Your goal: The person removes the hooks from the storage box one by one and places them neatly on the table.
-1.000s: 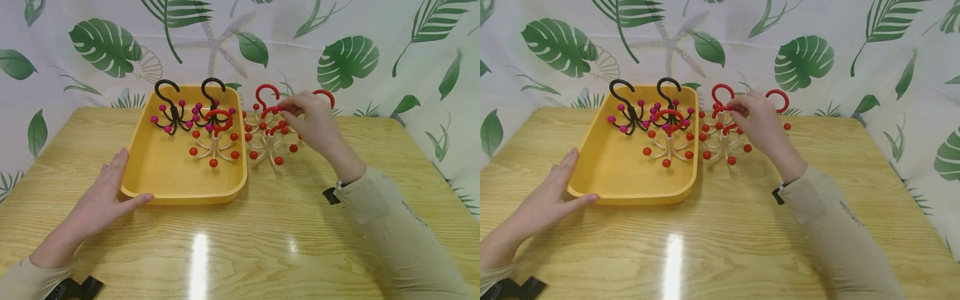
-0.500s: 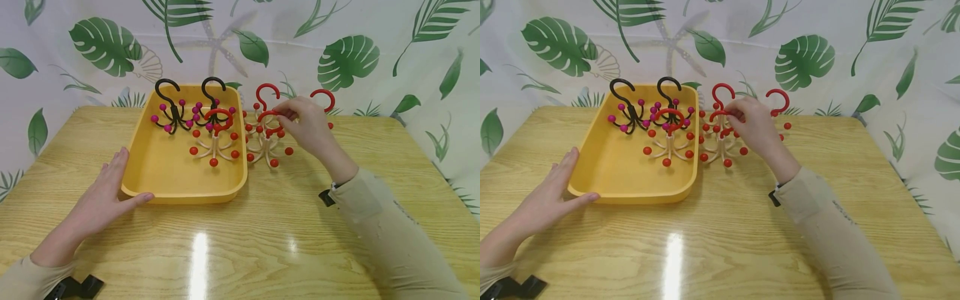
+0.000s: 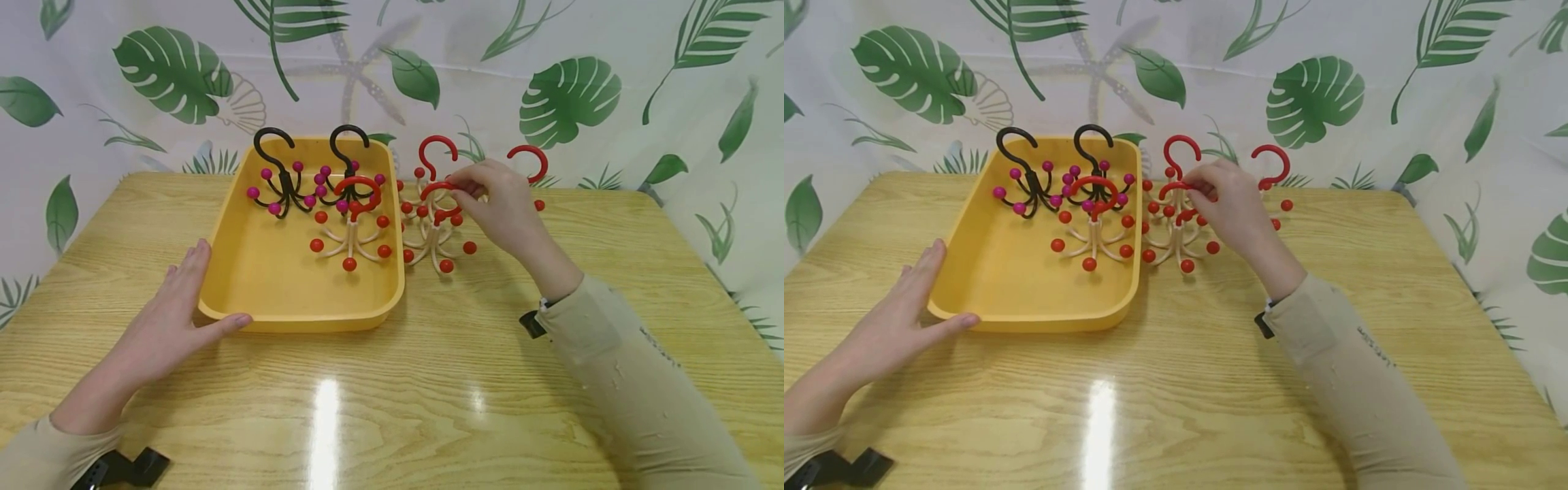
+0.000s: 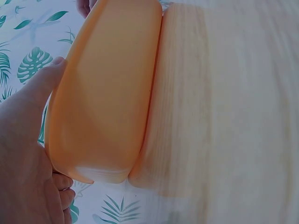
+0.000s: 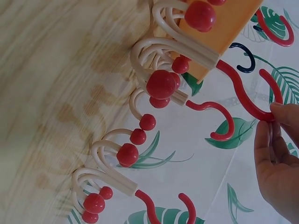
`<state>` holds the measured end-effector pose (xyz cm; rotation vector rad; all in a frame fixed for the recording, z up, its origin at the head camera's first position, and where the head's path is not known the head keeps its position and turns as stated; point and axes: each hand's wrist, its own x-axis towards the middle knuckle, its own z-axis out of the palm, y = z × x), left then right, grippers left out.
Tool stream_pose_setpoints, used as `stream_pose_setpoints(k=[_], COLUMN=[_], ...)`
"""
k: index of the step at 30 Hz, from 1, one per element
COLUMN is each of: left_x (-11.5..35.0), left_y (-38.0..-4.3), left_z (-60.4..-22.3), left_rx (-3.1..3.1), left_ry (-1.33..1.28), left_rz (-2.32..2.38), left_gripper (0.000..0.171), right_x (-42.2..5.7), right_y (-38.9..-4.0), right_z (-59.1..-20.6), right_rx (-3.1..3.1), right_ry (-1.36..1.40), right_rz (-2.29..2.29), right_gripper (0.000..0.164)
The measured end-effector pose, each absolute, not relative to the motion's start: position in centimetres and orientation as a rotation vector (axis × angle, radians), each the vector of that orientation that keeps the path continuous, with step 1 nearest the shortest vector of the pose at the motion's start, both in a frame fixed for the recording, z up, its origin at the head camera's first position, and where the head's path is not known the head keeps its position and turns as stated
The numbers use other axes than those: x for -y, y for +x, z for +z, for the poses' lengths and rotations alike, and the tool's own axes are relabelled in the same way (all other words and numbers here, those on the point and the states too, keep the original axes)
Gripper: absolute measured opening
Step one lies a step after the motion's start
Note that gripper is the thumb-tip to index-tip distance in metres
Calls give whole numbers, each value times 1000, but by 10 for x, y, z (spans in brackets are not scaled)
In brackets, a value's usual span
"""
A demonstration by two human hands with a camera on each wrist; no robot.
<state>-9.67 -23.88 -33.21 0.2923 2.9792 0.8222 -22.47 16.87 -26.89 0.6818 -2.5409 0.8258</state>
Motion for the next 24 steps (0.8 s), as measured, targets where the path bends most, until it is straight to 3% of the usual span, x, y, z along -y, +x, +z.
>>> stream_pose_setpoints(k=[24], left_x=[240], left_y=[-98], left_z=[-333], left_rx=[-2989], left_ry=[306], left_rz=[822], left_gripper=[111], right_x=[-170], right_y=[-230], right_z=[-271], right_rx=[2585], right_ry=[662], right_rz=[793], right_gripper=[18])
